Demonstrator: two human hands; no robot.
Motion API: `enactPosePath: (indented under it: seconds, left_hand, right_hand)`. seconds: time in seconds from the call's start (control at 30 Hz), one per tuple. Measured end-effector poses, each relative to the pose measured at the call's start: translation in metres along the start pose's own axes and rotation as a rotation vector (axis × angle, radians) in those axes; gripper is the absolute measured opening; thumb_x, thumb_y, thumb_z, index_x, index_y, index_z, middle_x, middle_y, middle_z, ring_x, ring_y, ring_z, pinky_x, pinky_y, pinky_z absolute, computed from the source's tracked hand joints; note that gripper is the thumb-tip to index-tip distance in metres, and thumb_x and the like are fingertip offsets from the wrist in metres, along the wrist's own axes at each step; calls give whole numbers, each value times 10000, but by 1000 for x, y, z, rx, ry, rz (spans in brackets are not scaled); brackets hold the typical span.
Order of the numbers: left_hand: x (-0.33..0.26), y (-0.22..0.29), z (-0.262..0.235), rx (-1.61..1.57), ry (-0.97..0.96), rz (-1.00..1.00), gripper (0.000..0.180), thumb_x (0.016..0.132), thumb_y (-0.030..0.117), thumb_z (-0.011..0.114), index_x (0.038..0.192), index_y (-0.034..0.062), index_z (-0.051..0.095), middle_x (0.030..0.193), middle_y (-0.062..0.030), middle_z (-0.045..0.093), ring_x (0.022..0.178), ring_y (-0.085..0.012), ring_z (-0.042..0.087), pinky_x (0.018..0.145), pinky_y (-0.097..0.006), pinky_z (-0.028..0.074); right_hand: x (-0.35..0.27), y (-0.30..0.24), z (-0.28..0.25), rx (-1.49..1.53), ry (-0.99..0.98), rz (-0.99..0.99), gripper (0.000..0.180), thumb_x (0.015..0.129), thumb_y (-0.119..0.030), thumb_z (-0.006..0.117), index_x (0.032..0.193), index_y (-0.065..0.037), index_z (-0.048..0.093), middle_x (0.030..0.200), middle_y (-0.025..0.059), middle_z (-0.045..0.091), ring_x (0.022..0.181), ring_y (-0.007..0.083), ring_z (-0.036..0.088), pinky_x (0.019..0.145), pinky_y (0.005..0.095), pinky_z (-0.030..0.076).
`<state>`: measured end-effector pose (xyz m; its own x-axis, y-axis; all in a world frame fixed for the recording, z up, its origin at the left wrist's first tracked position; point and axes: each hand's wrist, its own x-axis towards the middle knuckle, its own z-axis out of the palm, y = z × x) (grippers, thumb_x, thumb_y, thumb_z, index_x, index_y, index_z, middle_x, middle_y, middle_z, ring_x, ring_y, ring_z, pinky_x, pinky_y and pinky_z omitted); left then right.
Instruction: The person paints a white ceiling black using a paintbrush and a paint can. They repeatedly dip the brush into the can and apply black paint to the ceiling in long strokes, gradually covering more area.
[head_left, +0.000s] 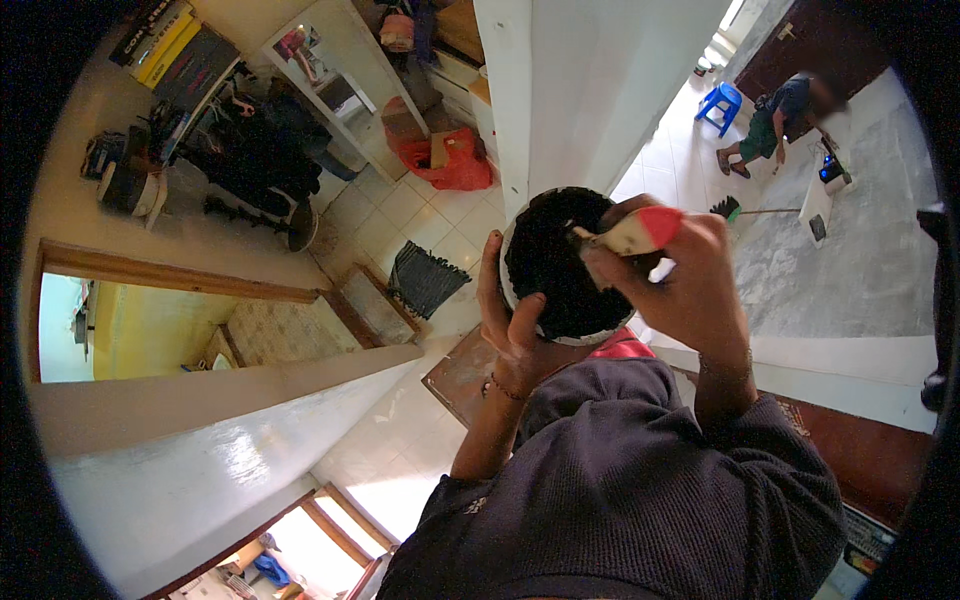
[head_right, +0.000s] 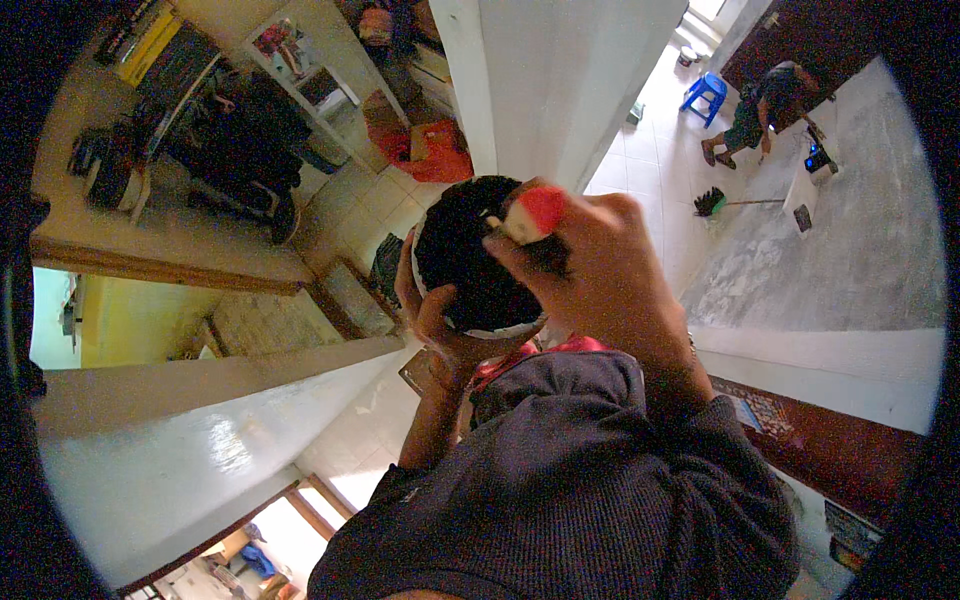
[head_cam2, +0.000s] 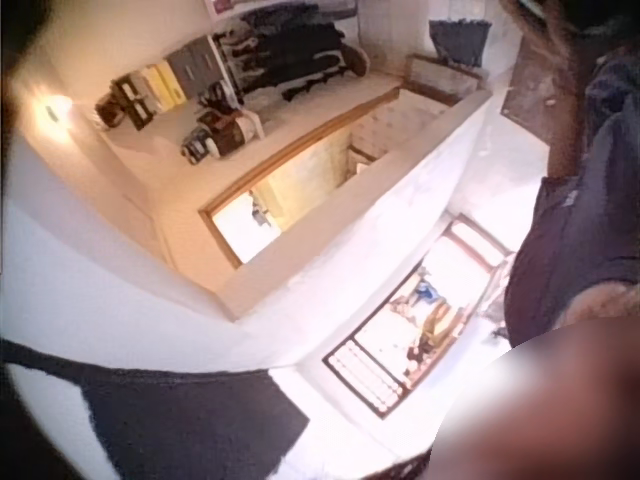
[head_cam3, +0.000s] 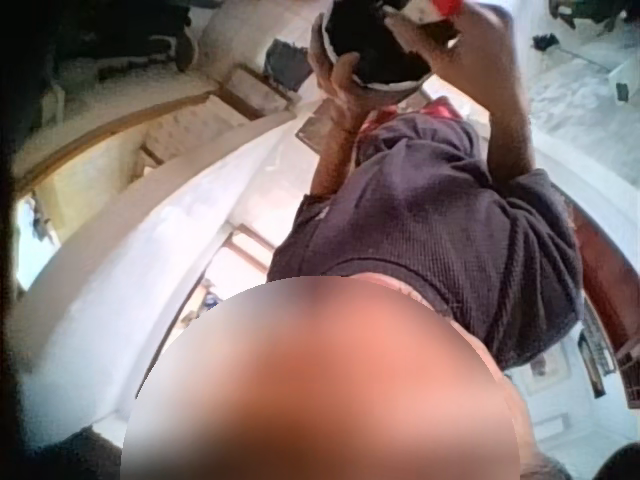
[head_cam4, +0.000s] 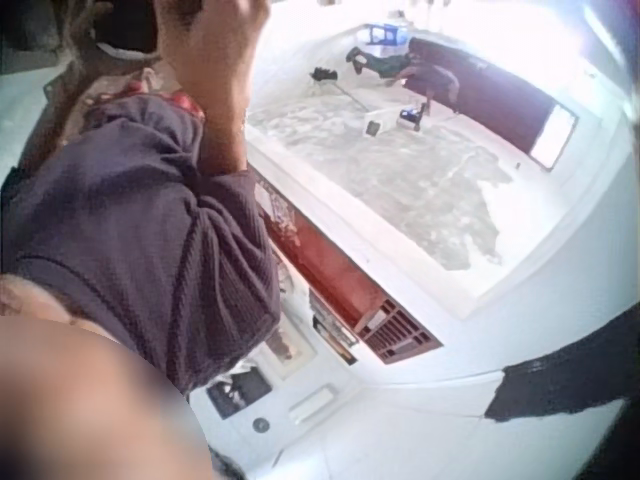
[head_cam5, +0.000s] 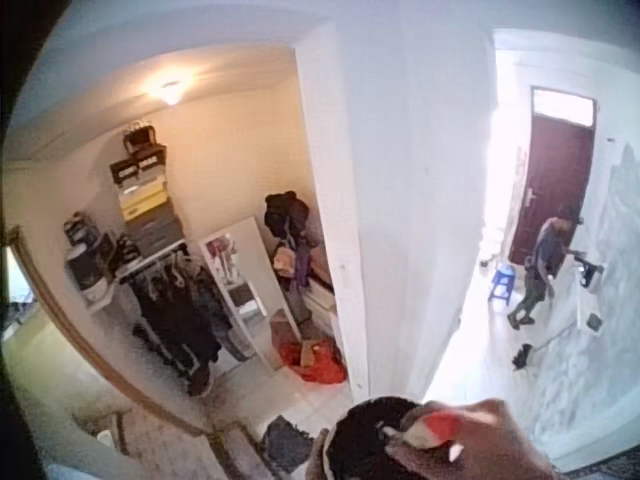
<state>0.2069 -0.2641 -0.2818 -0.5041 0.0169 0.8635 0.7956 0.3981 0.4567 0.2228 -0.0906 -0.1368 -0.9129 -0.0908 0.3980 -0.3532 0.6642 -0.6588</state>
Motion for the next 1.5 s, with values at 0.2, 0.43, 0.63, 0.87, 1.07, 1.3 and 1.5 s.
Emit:
enactPosePath:
  seconds: [0.2, 0.43, 0.63, 0.87, 1.07, 1.3, 1.5]
  left_hand:
    - [15, 24, -4, 36, 8, -75, 915, 635, 483, 968, 1290, 200, 396, 1462, -429, 393, 1307, -561, 513, 1008, -572, 536]
    - [24, 34, -6, 58, 13, -57, 959, 592, 458, 990, 1294, 193, 394, 1457, -428, 386, 1317, -550, 506, 995, -554, 551]
    - [28, 43, 8, 74, 46, 7, 983, 588, 436, 990, 1323, 189, 384, 1442, -393, 417, 1311, -520, 518, 1027, -555, 533]
    - [31, 42, -6, -18, -4, 40, 1099, 543, 426, 1011, 1385, 196, 344, 1379, -244, 500, 1271, -449, 533, 1065, -564, 460]
    - [33, 44, 0, -114, -14, 44, 1077, 553, 416, 1011, 1376, 200, 350, 1387, -246, 489, 1263, -438, 542, 1073, -554, 449]
    - [37, 50, 4, -106, -17, 16, 1084, 549, 405, 1014, 1378, 208, 344, 1396, -263, 493, 1265, -442, 541, 1066, -570, 448]
    - [37, 46, 2, -25, -32, 104, 1094, 590, 419, 991, 1416, 199, 308, 1406, -319, 475, 1300, -499, 518, 1048, -563, 513]
  right_hand:
    - [-6, -2, -38, 245, 209, 167, 199, 860, -102, 833, 969, 22, 722, 806, 82, 754, 699, 130, 733, 586, 266, 603]
    - [-21, 1, -47, 462, 366, 140, 241, 850, -26, 825, 1043, 43, 699, 927, 116, 752, 795, 169, 736, 620, 286, 621]
    - [-32, 3, -60, 478, 324, -11, 265, 827, -11, 839, 1055, 14, 707, 965, 103, 757, 859, 166, 733, 740, 294, 594]
    - [-34, -9, -60, 520, 415, -82, 292, 805, 1, 855, 1051, 34, 701, 952, 104, 758, 882, 181, 737, 788, 314, 594]
    - [-40, -13, -72, 597, 454, -203, 354, 812, 57, 826, 1125, 51, 661, 1016, 143, 740, 915, 230, 745, 792, 325, 606]
    - [-51, 3, -74, 610, 521, -60, 362, 853, 62, 788, 1169, 50, 611, 1033, 168, 724, 933, 256, 745, 733, 331, 636]
    - [-61, 26, -58, 357, 247, -153, 290, 887, 56, 754, 1134, 30, 605, 1034, 144, 722, 951, 218, 739, 801, 324, 621]
